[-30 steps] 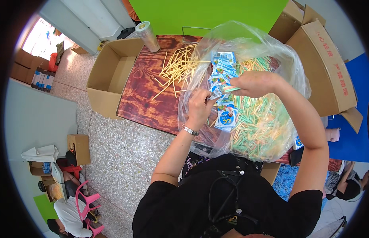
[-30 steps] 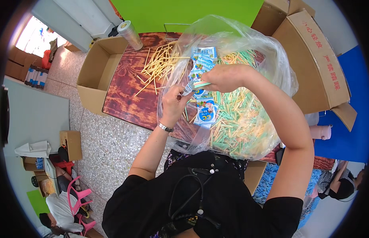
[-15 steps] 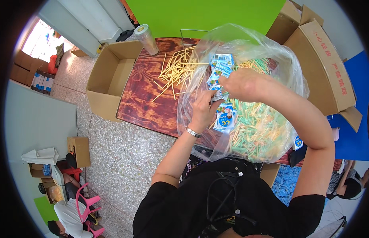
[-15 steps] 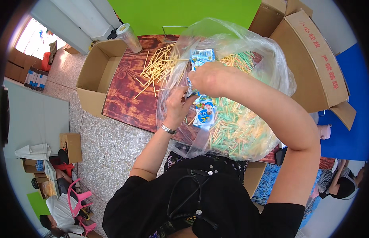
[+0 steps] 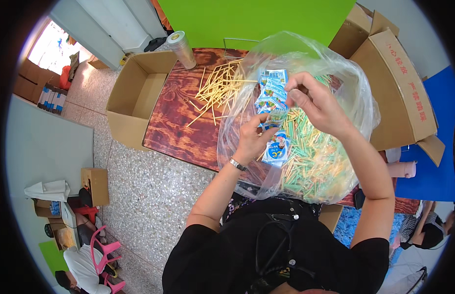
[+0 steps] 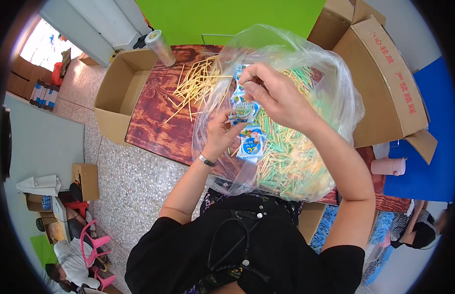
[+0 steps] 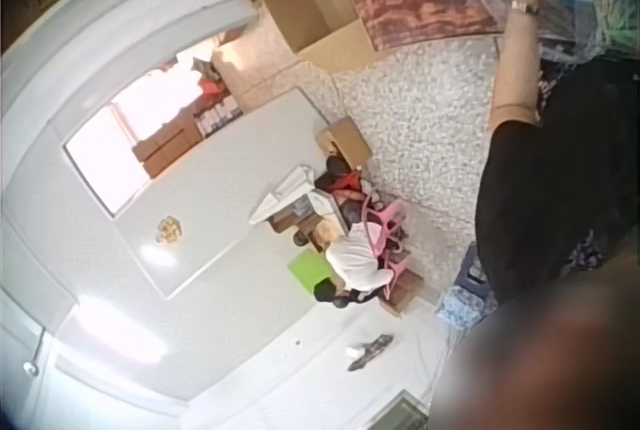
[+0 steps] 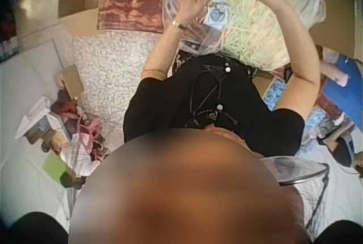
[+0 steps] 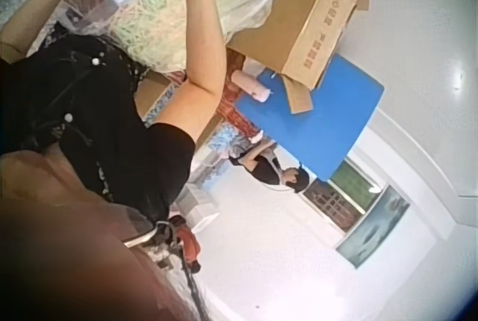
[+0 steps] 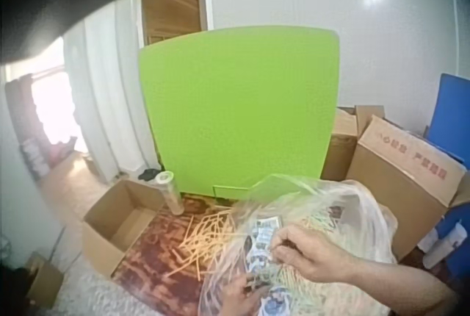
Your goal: Sorting small blue packets from a large plastic bag filled with shredded paper on a factory table.
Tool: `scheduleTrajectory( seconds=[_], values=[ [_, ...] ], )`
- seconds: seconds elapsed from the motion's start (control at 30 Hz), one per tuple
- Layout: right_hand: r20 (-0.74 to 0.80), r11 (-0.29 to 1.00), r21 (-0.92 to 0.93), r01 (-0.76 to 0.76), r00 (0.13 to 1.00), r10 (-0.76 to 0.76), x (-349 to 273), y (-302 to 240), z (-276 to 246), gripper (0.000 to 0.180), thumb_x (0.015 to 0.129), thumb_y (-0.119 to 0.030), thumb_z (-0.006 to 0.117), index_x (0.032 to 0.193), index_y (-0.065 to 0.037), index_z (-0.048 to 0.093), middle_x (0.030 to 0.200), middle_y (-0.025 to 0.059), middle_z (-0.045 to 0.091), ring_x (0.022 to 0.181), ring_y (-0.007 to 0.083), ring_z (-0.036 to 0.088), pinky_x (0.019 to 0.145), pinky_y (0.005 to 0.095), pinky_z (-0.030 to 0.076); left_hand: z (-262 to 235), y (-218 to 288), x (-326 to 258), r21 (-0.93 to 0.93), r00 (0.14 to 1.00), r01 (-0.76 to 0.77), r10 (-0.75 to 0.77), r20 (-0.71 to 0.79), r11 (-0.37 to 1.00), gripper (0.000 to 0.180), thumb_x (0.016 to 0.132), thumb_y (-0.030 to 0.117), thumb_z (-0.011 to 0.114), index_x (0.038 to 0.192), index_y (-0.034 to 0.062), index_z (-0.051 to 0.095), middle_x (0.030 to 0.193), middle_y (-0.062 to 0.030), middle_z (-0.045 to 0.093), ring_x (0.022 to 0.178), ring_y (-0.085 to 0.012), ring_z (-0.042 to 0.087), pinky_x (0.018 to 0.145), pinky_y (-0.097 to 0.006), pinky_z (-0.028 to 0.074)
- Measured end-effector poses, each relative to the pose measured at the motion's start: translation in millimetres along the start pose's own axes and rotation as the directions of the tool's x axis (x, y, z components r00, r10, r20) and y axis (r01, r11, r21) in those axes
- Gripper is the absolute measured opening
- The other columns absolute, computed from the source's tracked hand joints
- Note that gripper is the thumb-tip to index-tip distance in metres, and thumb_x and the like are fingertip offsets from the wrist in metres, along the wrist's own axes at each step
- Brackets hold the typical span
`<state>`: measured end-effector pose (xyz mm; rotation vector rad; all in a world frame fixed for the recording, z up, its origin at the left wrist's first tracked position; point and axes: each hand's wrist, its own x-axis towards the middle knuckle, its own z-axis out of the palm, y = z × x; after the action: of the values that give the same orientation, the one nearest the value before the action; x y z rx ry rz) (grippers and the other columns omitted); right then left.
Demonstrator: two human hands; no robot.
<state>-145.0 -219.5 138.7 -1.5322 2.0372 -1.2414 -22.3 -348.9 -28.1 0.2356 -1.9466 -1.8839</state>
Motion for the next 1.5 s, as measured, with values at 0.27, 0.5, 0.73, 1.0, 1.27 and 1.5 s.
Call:
scheduleTrajectory(
  seconds=[0.27, 0.5, 0.73, 1.0, 1.27, 1.5],
  values=[
    [-0.092, 0.908, -0.298, 0.295, 0.938, -0.335, -7, 25, 22, 0.006, 0.089, -0.009, 0.061, 0.091, -0.003, 0.062, 0.095, 0.0081, 0.062, 0.087, 0.0205, 0.060, 0.078, 0.0314, 0.048, 5, -3, 3, -0.097, 0.998, -0.069, 0.068, -0.013, 0.993, 0.037, 0.078, 0.001, 0.073, 0.113, 0.0006, 0.058, 0.092, -0.0039, 0.064, 0.068, -0.0070, 0.061, 0.059, -0.021, 0.050],
    [-0.218, 0.990, -0.143, -0.003, 0.975, -0.028, -7, 47, 27, 0.013, 0.088, -0.015, 0.062, 0.090, -0.002, 0.065, 0.090, 0.0096, 0.063, 0.081, 0.0239, 0.061, 0.073, 0.0335, 0.049, -2, -2, 11, -0.330, 0.999, 0.051, -0.047, 0.021, 0.943, 0.031, 0.084, -0.002, 0.066, 0.112, -0.0008, 0.055, 0.097, -0.0047, 0.064, 0.085, -0.0090, 0.061, 0.068, -0.021, 0.052],
    [-0.237, 0.997, -0.055, 0.049, 0.970, -0.061, -12, 62, 49, 0.017, 0.087, -0.019, 0.065, 0.086, -0.002, 0.064, 0.083, 0.0104, 0.062, 0.072, 0.0229, 0.061, 0.061, 0.0329, 0.047, -12, -3, 16, -0.582, 0.992, 0.111, -0.129, 0.011, 0.806, 0.023, 0.092, 0.004, 0.058, 0.113, -0.0002, 0.054, 0.103, -0.0062, 0.065, 0.085, -0.0093, 0.062, 0.063, -0.024, 0.055],
    [-0.272, 0.881, 0.192, -0.433, 0.839, 0.472, -26, 139, 95, 0.021, 0.084, -0.014, 0.068, 0.101, -0.003, 0.060, 0.066, 0.0083, 0.060, 0.055, 0.0161, 0.059, 0.053, 0.0307, 0.047, -8, -31, 13, 0.529, 0.980, -0.094, 0.171, -0.099, 0.843, 0.033, 0.083, 0.006, 0.065, 0.115, 0.0030, 0.057, 0.096, -0.0096, 0.061, 0.080, -0.0214, 0.061, 0.074, -0.034, 0.051],
    [-0.053, 0.705, -0.663, -0.252, 0.955, 0.292, -65, 132, 94, 0.029, 0.076, -0.027, 0.073, 0.093, -0.008, 0.059, 0.092, 0.0084, 0.060, 0.095, 0.0291, 0.059, 0.074, 0.0379, 0.053, -10, -65, 22, 0.650, 0.945, -0.306, 0.306, 0.117, 0.696, 0.020, 0.079, 0.005, 0.066, 0.099, 0.0076, 0.066, 0.089, -0.0114, 0.061, 0.085, -0.0297, 0.059, 0.074, -0.038, 0.047],
    [-0.061, 0.722, -0.684, -0.105, 0.994, 0.087, -80, 145, 83, 0.012, 0.079, -0.018, 0.066, 0.085, -0.009, 0.060, 0.086, 0.0046, 0.057, 0.088, 0.0242, 0.059, 0.067, 0.0377, 0.052, -6, -42, 16, 0.632, 0.942, -0.304, 0.324, 0.087, 0.713, 0.019, 0.080, 0.008, 0.067, 0.099, 0.0057, 0.065, 0.092, -0.0117, 0.061, 0.086, -0.0285, 0.058, 0.075, -0.038, 0.046]
  ],
)
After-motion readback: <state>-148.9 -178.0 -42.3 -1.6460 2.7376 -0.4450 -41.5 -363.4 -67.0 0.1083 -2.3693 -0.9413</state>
